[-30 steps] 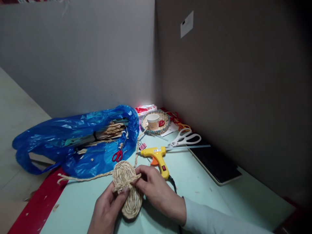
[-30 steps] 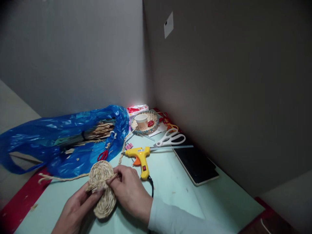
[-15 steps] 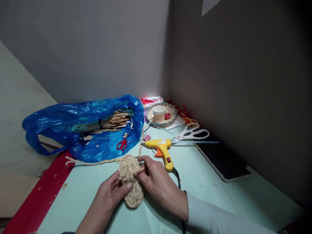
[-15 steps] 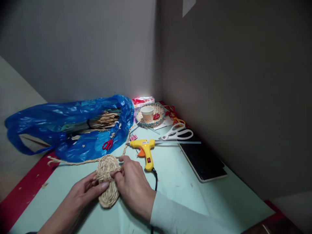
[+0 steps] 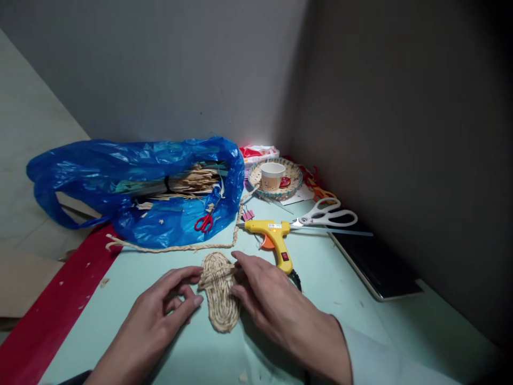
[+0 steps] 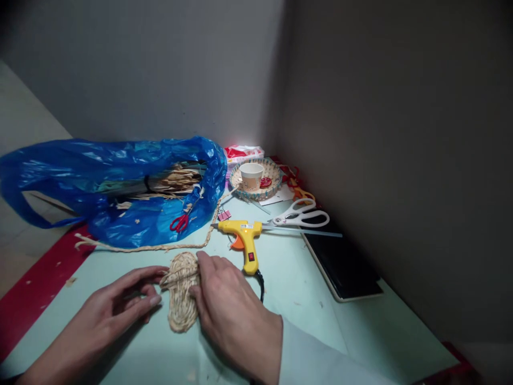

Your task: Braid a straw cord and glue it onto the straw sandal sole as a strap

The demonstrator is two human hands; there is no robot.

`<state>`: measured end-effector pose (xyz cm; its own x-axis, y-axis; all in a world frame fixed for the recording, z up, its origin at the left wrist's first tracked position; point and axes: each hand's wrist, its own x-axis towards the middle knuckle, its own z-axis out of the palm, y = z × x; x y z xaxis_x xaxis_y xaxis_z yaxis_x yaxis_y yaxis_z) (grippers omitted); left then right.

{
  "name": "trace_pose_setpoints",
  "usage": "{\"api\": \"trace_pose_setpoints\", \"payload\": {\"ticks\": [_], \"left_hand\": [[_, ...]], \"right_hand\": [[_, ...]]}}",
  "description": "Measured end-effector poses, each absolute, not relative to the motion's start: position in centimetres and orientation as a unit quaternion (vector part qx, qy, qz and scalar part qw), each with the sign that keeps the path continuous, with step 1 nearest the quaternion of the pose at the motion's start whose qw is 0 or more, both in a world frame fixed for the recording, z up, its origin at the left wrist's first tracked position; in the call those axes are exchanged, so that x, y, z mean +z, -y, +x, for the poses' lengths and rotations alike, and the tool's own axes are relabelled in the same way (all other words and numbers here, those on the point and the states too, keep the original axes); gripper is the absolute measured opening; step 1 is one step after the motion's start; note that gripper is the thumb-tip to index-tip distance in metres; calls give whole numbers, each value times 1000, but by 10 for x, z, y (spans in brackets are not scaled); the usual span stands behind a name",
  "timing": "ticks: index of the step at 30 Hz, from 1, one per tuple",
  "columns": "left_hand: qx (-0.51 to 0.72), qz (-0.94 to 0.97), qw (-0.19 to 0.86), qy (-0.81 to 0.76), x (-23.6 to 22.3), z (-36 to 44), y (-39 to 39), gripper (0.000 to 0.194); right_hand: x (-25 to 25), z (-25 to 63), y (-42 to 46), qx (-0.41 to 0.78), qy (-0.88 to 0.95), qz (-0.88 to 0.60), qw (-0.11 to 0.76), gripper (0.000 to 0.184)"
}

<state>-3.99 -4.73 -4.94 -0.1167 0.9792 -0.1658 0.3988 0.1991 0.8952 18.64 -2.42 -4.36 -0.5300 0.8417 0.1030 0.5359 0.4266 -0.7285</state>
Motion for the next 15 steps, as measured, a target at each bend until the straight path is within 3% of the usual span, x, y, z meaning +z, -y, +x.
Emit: {"api": "trace_pose_setpoints", "payload": {"ticks": [5, 15], "left_hand": [[333, 595, 338, -649, -49, -37, 45, 33], [329, 631, 314, -629, -55, -34, 37, 19]], "right_hand": [[-35, 196, 8, 300, 840, -388, 233, 26], [-51, 181, -14, 295, 839, -361, 280, 19]]}}
